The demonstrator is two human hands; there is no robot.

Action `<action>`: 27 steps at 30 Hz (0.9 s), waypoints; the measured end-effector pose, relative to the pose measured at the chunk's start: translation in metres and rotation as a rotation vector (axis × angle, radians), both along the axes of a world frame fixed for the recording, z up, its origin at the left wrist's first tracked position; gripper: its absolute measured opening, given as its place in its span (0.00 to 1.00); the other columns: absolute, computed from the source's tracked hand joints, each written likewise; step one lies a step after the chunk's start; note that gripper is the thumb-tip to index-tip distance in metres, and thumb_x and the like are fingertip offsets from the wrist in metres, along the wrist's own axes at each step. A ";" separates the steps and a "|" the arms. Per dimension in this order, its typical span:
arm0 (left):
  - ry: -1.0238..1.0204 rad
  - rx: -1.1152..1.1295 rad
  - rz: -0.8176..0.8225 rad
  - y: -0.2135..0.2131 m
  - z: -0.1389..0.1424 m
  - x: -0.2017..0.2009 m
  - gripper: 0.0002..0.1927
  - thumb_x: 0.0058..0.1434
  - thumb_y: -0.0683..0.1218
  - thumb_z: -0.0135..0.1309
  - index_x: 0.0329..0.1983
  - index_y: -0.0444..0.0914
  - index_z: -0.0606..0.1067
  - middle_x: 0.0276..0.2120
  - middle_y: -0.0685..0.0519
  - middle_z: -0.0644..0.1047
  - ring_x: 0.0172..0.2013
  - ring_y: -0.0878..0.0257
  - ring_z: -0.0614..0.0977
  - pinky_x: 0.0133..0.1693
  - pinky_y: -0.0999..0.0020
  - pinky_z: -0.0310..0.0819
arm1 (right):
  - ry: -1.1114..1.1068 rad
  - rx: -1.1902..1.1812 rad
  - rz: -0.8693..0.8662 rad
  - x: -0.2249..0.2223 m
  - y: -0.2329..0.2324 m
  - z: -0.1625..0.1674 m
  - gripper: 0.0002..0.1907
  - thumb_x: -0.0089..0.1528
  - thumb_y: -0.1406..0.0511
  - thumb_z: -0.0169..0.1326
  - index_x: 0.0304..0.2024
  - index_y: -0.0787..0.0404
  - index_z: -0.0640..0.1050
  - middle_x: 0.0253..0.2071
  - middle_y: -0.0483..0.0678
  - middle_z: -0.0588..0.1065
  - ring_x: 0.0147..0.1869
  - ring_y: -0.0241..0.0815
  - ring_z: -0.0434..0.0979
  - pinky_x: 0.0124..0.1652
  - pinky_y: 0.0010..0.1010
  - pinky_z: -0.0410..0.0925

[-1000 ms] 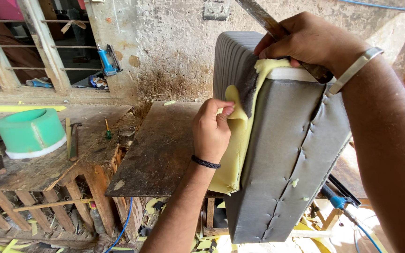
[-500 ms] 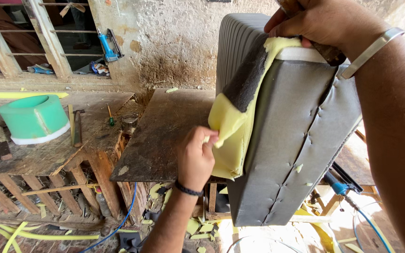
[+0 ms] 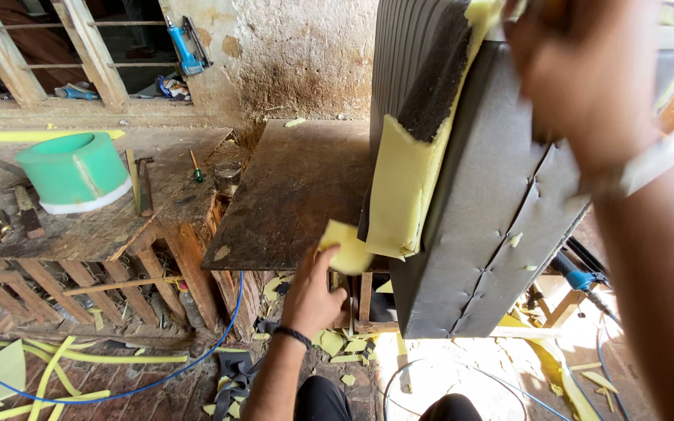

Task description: The person removes excess foam from a grey upholstered seat cushion using a hand saw, then uses a pneumatic staple gun to secure the fabric to the wooden frame. The person works on the edges and corners of the cushion, pulling the fabric taut before stapling.

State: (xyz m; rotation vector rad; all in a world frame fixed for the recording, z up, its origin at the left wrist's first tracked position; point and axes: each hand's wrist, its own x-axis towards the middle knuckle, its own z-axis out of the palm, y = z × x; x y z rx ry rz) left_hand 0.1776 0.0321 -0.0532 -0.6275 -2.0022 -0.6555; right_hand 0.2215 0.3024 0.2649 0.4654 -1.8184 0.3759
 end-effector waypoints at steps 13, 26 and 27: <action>0.272 0.144 -0.381 0.074 0.163 -0.038 0.19 0.62 0.40 0.62 0.56 0.37 0.74 0.58 0.43 0.76 0.60 0.45 0.78 0.58 0.54 0.76 | -0.436 -0.106 -0.131 0.036 -0.037 -0.107 0.14 0.61 0.61 0.65 0.33 0.66 0.78 0.20 0.53 0.74 0.21 0.49 0.76 0.28 0.39 0.69; 0.270 0.210 -0.156 0.084 0.107 -0.071 0.08 0.63 0.36 0.61 0.34 0.39 0.73 0.35 0.53 0.75 0.36 0.62 0.79 0.37 0.68 0.78 | -0.384 -0.095 -0.092 0.019 -0.028 -0.093 0.17 0.61 0.60 0.65 0.26 0.65 0.77 0.19 0.53 0.73 0.19 0.50 0.73 0.26 0.40 0.66; 0.217 0.186 -0.153 0.085 0.097 -0.065 0.08 0.63 0.36 0.61 0.34 0.40 0.74 0.35 0.53 0.75 0.35 0.62 0.78 0.36 0.68 0.78 | -0.387 -0.104 -0.093 0.018 -0.028 -0.093 0.17 0.61 0.60 0.65 0.26 0.65 0.77 0.19 0.53 0.73 0.19 0.50 0.73 0.26 0.40 0.66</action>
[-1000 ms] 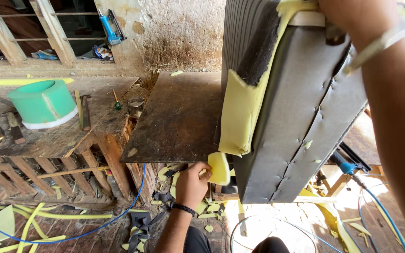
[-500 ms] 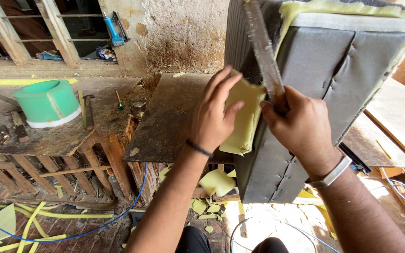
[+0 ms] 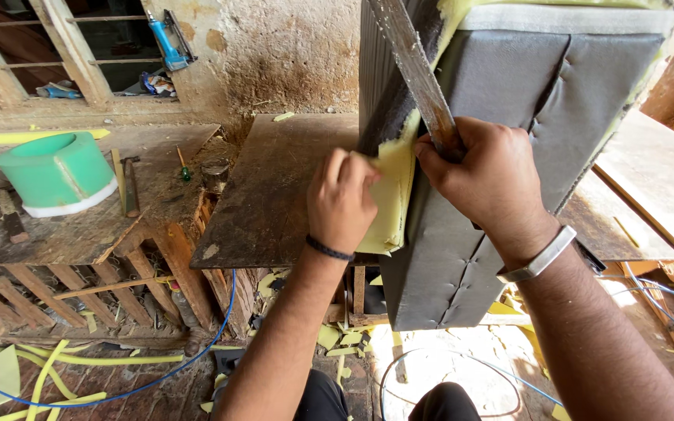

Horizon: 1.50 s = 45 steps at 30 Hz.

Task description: The person removes excess foam from a grey upholstered seat cushion using a hand saw, then uses a pneumatic staple gun to secure the fabric to the wooden frame. The person works on the edges and corners of the cushion, pulling the fabric taut before stapling.

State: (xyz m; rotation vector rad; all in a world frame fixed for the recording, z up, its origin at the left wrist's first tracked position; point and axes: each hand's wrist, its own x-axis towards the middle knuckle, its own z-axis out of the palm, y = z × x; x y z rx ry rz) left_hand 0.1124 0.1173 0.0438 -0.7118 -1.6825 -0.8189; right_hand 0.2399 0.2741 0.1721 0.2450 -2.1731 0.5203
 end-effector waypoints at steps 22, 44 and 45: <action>-0.025 0.374 -0.282 0.017 0.042 0.015 0.08 0.60 0.35 0.65 0.38 0.38 0.77 0.35 0.55 0.83 0.35 0.64 0.87 0.36 0.71 0.82 | 0.013 -0.006 0.024 0.006 -0.019 -0.016 0.17 0.59 0.60 0.63 0.45 0.64 0.80 0.22 0.52 0.77 0.24 0.48 0.80 0.29 0.38 0.72; -0.302 0.438 -0.047 0.011 -0.057 0.051 0.07 0.65 0.42 0.59 0.46 0.40 0.77 0.39 0.51 0.81 0.35 0.59 0.85 0.35 0.65 0.82 | -0.286 -0.164 0.046 0.006 -0.031 0.003 0.17 0.61 0.57 0.61 0.27 0.64 0.79 0.18 0.50 0.78 0.21 0.45 0.80 0.28 0.37 0.71; -0.359 0.454 -0.037 0.006 -0.055 0.053 0.12 0.66 0.43 0.58 0.52 0.41 0.77 0.41 0.51 0.81 0.35 0.59 0.85 0.34 0.64 0.82 | -0.297 -0.195 0.046 0.005 -0.030 0.000 0.16 0.61 0.57 0.61 0.28 0.64 0.79 0.17 0.49 0.77 0.21 0.44 0.80 0.27 0.36 0.71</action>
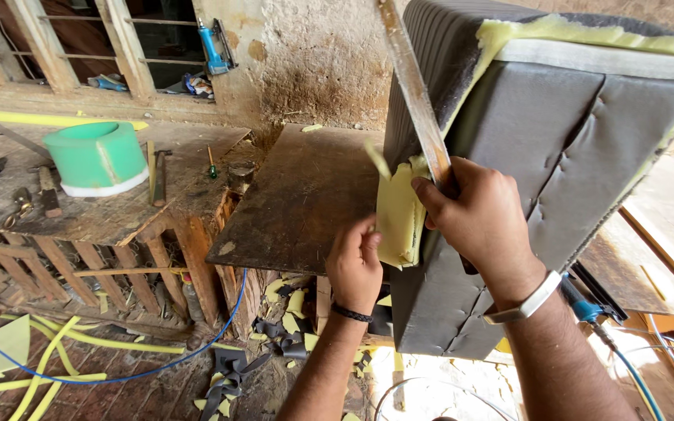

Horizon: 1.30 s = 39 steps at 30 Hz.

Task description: The person removes excess foam from a grey upholstered seat cushion using a hand saw, then uses a pneumatic staple gun to secure the fabric to the wooden frame. The person works on the edges and corners of the cushion, pulling the fabric taut before stapling.

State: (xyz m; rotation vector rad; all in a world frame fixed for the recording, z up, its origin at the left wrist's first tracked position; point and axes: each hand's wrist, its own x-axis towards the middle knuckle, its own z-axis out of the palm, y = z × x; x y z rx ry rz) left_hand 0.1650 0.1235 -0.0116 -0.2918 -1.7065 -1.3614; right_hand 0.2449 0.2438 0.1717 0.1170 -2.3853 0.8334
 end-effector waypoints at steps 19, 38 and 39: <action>0.316 -0.143 -0.368 -0.018 0.074 -0.040 0.17 0.56 0.51 0.70 0.43 0.40 0.79 0.45 0.54 0.82 0.48 0.64 0.82 0.53 0.64 0.78 | 0.306 -0.008 0.050 0.019 0.029 -0.104 0.07 0.67 0.64 0.57 0.38 0.62 0.78 0.24 0.45 0.79 0.25 0.38 0.81 0.27 0.30 0.71; 0.118 -0.066 -0.557 -0.010 0.066 -0.038 0.18 0.61 0.51 0.64 0.52 0.42 0.79 0.42 0.55 0.82 0.45 0.63 0.85 0.49 0.64 0.82 | 0.490 0.249 -0.148 0.019 0.024 -0.114 0.05 0.68 0.67 0.60 0.39 0.62 0.78 0.28 0.51 0.75 0.27 0.46 0.77 0.28 0.35 0.67; 0.210 -0.129 -0.453 -0.009 0.072 -0.035 0.18 0.61 0.52 0.64 0.51 0.41 0.80 0.43 0.53 0.82 0.45 0.61 0.84 0.49 0.63 0.81 | 0.487 0.221 -0.144 0.019 0.022 -0.110 0.04 0.68 0.67 0.60 0.40 0.62 0.79 0.28 0.50 0.76 0.27 0.45 0.77 0.28 0.34 0.67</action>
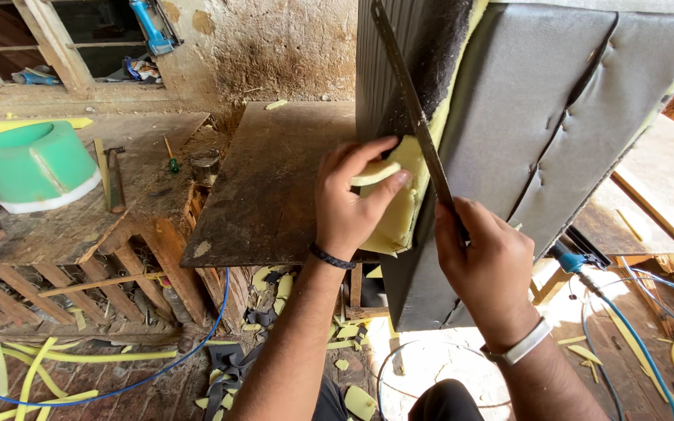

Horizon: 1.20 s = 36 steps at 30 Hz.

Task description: The person removes excess foam from a grey upholstered seat cushion using a hand saw, then uses a pneumatic staple gun to secure the fabric to the wooden frame. The person works on the edges and corners of the cushion, pulling the fabric taut before stapling.

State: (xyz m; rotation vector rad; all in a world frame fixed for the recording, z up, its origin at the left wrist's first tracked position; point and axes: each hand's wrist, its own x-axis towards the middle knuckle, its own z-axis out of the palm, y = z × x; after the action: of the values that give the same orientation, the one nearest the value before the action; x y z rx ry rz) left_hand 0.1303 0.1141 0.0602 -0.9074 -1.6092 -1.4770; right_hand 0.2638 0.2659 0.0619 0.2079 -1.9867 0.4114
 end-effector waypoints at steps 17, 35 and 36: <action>0.067 0.070 0.229 0.020 0.027 0.006 0.05 0.63 0.38 0.60 0.38 0.40 0.75 0.37 0.55 0.81 0.37 0.60 0.85 0.38 0.67 0.78 | 0.024 -0.060 -0.027 0.007 -0.030 -0.005 0.05 0.67 0.67 0.60 0.40 0.63 0.78 0.28 0.51 0.75 0.28 0.48 0.78 0.29 0.35 0.68; 0.004 0.252 0.042 0.006 -0.007 -0.004 0.06 0.68 0.41 0.60 0.42 0.36 0.74 0.39 0.53 0.79 0.41 0.61 0.81 0.46 0.67 0.77 | -0.022 -0.026 0.067 -0.002 -0.009 -0.033 0.04 0.67 0.68 0.61 0.39 0.62 0.79 0.27 0.51 0.75 0.25 0.46 0.76 0.27 0.34 0.67; -0.008 0.264 0.026 0.006 -0.010 -0.003 0.06 0.68 0.42 0.60 0.42 0.36 0.74 0.38 0.54 0.79 0.41 0.62 0.81 0.46 0.68 0.76 | -0.009 -0.033 0.067 -0.004 -0.008 -0.033 0.04 0.67 0.68 0.61 0.40 0.62 0.79 0.28 0.51 0.75 0.26 0.46 0.76 0.27 0.34 0.67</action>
State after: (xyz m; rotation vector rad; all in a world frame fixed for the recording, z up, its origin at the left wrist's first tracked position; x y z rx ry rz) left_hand 0.1277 0.1198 0.0503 -0.7281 -1.3845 -1.6298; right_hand 0.2599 0.2582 0.0285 0.2520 -1.9846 0.4888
